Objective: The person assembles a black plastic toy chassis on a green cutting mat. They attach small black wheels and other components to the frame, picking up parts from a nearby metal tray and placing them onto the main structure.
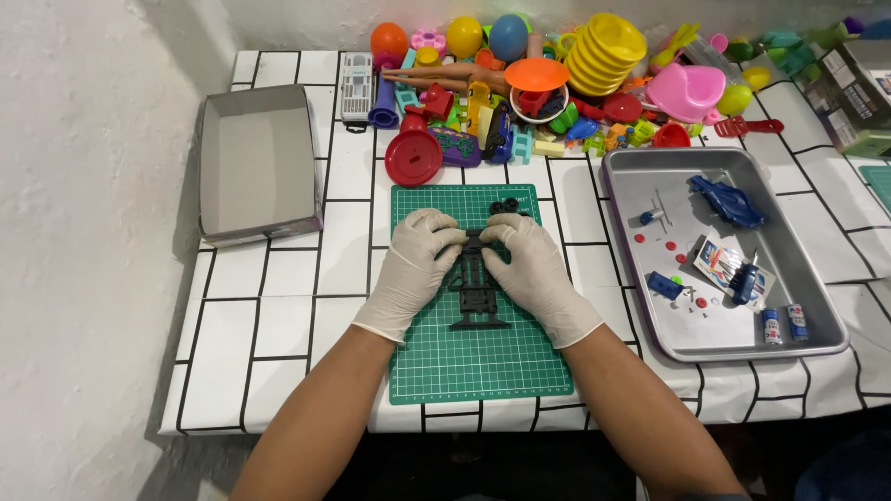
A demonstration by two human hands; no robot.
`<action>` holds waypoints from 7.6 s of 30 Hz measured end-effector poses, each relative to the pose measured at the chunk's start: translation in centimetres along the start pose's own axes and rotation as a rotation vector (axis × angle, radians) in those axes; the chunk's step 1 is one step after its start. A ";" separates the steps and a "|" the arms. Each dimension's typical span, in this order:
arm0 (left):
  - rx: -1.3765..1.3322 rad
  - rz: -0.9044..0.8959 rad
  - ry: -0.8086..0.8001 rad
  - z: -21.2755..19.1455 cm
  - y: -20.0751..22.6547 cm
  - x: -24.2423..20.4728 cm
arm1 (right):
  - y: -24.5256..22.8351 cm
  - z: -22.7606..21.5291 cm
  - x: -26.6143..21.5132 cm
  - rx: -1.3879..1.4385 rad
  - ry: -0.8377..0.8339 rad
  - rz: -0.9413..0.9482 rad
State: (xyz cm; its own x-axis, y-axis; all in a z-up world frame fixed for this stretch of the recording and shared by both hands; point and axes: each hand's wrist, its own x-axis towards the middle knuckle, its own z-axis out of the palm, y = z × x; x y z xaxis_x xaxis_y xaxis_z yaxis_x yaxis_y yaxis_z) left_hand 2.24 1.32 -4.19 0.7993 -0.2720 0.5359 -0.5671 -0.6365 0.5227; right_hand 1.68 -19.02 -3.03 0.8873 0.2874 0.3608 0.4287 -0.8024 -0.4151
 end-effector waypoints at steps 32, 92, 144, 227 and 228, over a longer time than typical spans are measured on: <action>0.029 -0.023 -0.031 0.1 -0.2 0.0 | 0.2 0.9 0.5 -0.183 -0.021 -0.013; -0.005 0.066 0.599 -0.8 -0.7 -0.2 | 4.8 1.4 0.5 0.461 0.546 0.161; 0.060 -0.021 0.377 -1.1 0.0 0.2 | 16.7 -15.4 -3.5 -0.424 -0.273 0.576; -0.002 0.555 0.509 -1.0 4.7 0.4 | -2.1 -2.6 -1.0 0.310 0.671 -0.598; 0.004 0.570 0.512 -0.9 4.6 0.3 | -2.1 -2.5 -1.0 0.310 0.668 -0.593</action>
State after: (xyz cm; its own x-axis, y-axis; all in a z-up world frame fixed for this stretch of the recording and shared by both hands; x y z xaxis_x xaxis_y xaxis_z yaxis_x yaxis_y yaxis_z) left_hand -0.27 -1.03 -0.99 0.1912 -0.1912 0.9627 -0.8624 -0.5010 0.0717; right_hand -0.50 -18.97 -0.41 0.2706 0.1678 0.9480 0.8901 -0.4189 -0.1799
